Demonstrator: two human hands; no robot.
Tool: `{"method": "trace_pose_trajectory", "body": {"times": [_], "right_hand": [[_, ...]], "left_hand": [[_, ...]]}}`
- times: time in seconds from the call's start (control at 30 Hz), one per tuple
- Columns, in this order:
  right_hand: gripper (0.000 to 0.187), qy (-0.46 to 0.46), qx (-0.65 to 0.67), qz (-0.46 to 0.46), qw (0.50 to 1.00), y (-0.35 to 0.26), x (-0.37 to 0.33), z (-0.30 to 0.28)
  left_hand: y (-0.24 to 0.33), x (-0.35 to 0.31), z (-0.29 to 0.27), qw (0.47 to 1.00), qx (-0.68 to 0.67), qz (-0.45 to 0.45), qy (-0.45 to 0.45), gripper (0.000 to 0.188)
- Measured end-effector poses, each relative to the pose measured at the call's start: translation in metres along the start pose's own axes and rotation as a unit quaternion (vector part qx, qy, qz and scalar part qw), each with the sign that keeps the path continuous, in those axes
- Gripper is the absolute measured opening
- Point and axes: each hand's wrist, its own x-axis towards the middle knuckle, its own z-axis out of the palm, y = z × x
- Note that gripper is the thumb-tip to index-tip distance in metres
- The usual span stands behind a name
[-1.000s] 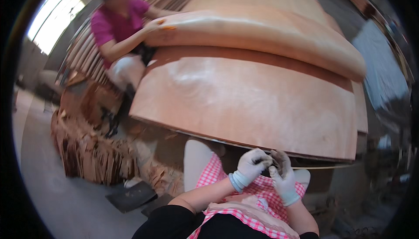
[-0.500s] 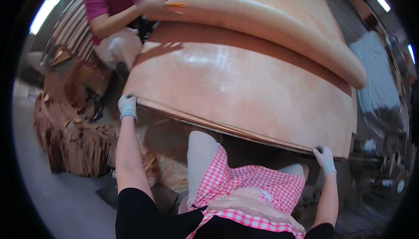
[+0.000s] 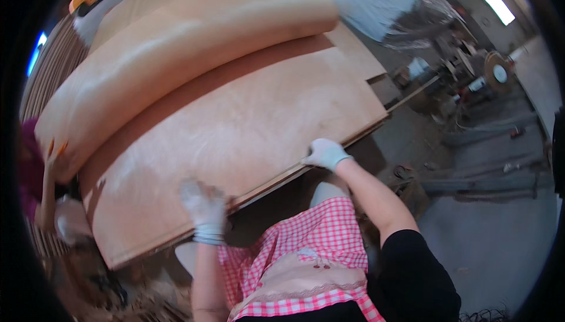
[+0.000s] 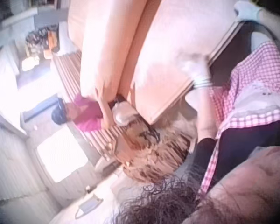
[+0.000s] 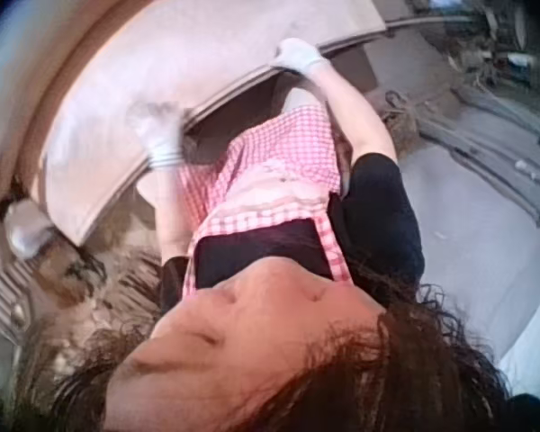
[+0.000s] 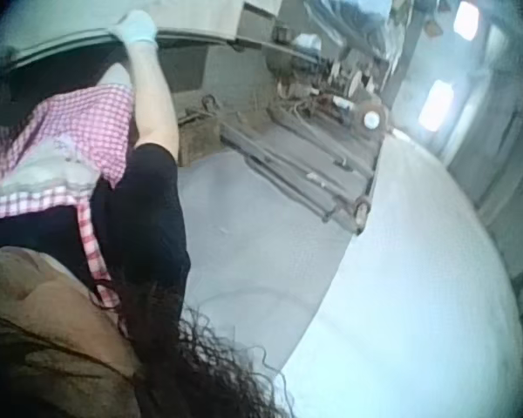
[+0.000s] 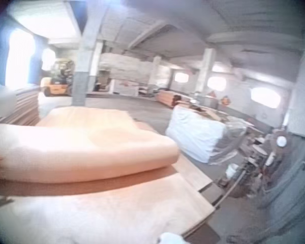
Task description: The person uses a long straight blade to cut thin wood veneer sheets on a workbench. They repeatedly pull the blade along the edge of the veneer to slice it, while a coworker assists by holding and rolling the material.
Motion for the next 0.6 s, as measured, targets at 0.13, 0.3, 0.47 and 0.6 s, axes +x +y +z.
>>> {"method": "trace_pose_trajectory", "body": {"times": [0.13, 0.3, 0.47, 0.6], "right_hand": [[0.046, 0.008, 0.026, 0.012, 1.000, 0.007, -0.008, 0.003], [0.032, 0.023, 0.105, -0.029, 0.994, 0.106, -0.015, -0.037], [0.029, 0.093, 0.033, 0.088, 0.991, 0.276, -0.013, -0.082], [0.030, 0.122, 0.062, 0.179, 0.974, 0.324, 0.009, -0.072]], "left_hand": [[0.140, 0.026, 0.039, 0.982, -0.066, 0.031, -0.174, 0.086], [0.137, 0.021, 0.047, 0.974, -0.039, 0.023, -0.221, 0.090], [0.140, 0.021, 0.042, 0.971, -0.031, 0.010, -0.236, 0.092], [0.136, 0.017, 0.038, 0.972, -0.014, 0.020, -0.234, 0.092]]}}
